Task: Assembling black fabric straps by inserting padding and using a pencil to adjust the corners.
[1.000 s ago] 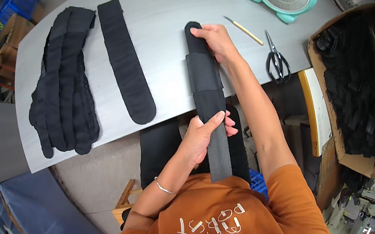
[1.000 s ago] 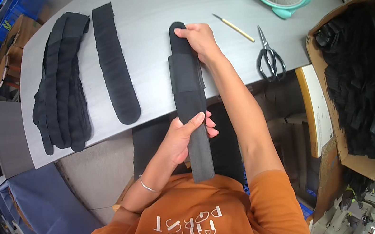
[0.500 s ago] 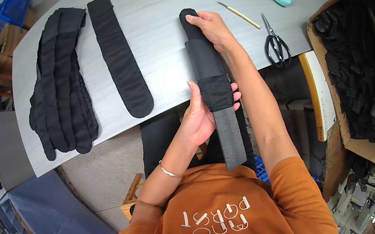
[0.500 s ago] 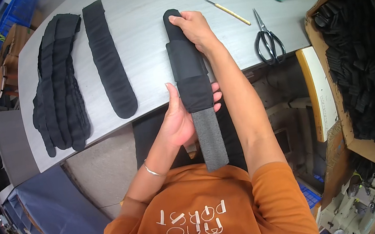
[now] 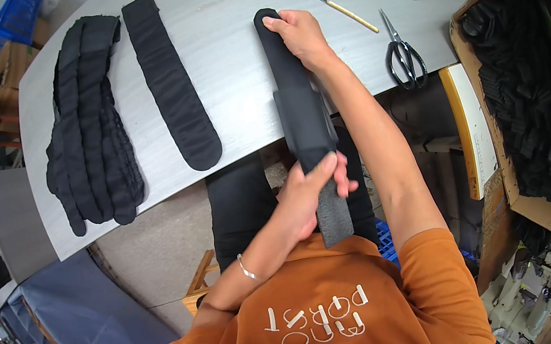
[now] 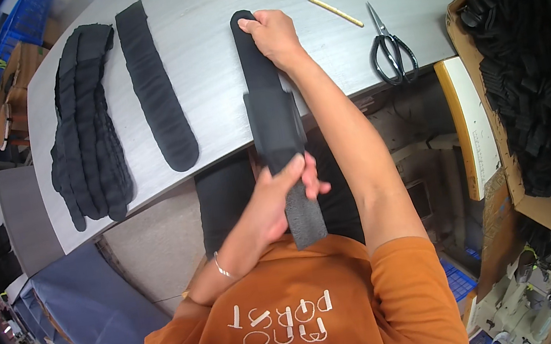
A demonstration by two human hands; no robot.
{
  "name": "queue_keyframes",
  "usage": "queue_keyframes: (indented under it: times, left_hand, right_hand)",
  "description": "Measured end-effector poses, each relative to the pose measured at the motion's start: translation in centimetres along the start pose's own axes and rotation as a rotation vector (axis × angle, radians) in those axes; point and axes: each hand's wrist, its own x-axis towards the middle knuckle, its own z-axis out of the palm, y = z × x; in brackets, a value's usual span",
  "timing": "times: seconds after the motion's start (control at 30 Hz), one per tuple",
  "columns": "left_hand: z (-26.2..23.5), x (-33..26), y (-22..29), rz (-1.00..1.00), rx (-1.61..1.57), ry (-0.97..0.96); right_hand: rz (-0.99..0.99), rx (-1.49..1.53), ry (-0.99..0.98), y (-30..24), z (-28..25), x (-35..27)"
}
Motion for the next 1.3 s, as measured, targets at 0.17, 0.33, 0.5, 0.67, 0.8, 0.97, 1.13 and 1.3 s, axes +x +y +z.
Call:
queue_keyframes:
  times: [0.17,0.33,0.5,0.67,0.8,0.97,1.13,1.3]
  left_hand:
    - [-2.4,-1.4,-1.1,-0.042,0.101,-0.032]
    - [-3.4,-0.5,-1.3,-0.046,-0.294,-0.204]
    - [-2.9,2.2,-0.4,0.024,-0.261,-0.161]
    - [-3.2,3.7,0.6,0.000,-0.254,-0.159]
    - [-2.1,3.9,1.7,-0.046,-0.185,-0.076]
    - [-2.0,3.2,1.1,-0.022,-0.023,-0.001]
    - [-0.7,-2.5,-1.8,-0.092,0.032,0.049]
    - [-2.7,-2.8,-2.5,-0.084,0.104,-0.068]
  right_hand:
    - [-0.140,-0.256,0.156,-0.5,0.6,-0.5]
    - [0.027,0.022,0.001,-0.2,-0.1,0.1]
    - [0.060,-0.043,-0.049,-0.3,-0.4,-0.1]
    - [-0.128,-0.328,0.064,-0.5,0.4,-0.5]
    - [-0.236,-0.553,0.155,-0.6,1.3,-1.1]
    - [-0.336,-0.654,0.225,-0.3,2.2,-1.6]
    - [-0.400,-0.667,0.283,-0.3,2.3,-1.4]
    - [-0.361,-0.635,0.256,-0.3,1.9,-1.0]
